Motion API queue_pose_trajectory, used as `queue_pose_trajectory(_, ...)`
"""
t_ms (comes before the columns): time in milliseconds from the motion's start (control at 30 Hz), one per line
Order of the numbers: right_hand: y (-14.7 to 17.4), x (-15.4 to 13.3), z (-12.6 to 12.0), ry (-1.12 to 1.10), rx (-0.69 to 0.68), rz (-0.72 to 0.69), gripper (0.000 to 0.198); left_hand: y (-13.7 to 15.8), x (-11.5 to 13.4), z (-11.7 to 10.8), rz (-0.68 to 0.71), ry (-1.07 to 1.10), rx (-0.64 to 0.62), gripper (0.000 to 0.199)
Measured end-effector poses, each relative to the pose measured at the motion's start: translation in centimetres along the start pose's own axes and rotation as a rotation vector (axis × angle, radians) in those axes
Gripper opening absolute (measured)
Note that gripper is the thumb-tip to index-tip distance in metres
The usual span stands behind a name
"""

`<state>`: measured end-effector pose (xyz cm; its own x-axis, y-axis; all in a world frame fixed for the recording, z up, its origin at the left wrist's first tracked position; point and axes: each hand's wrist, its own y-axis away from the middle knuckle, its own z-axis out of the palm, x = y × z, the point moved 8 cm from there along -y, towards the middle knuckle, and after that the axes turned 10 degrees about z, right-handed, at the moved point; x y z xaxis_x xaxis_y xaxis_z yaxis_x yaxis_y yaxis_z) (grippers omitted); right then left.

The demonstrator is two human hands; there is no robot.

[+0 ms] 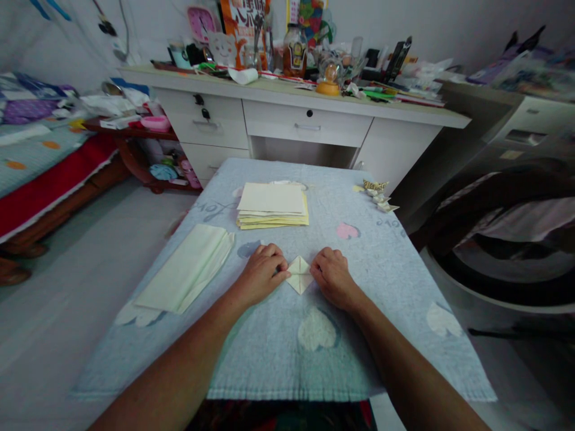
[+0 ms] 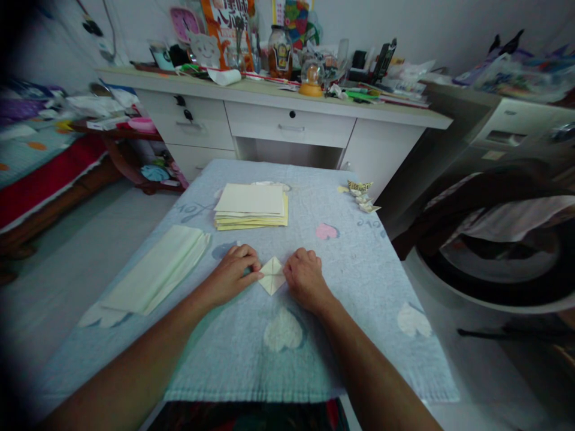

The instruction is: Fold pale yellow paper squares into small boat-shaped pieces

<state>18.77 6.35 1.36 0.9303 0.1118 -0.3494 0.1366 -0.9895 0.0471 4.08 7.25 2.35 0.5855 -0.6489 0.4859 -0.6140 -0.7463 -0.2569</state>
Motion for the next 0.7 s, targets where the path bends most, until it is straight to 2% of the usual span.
queue_pose_trajectory(167, 0.2, 0.1, -0.1, -0.039, 0.018, -0.008, 0.018, -0.1, -0.1, 0.2, -0.005, 0.001, 0.000, 0.011)
queue_pose_trajectory(267, 0.5, -0.2, -0.5, -0.115, 0.051, -0.044, 0.006, -0.1, -0.3, 0.3, -0.004, -0.001, 0.009, 0.011)
queue_pose_trajectory(400, 0.7, -1.1, -0.8, -0.197, 0.068, -0.111, 0.016, -0.2, -0.2, 0.2, -0.021, 0.024, 0.003, 0.010)
queue_pose_trajectory(700, -0.3, -1.9, 0.4, -0.088, 0.006, -0.098, 0.006, -0.1, -0.3, 0.1, -0.015, 0.035, 0.012, 0.009)
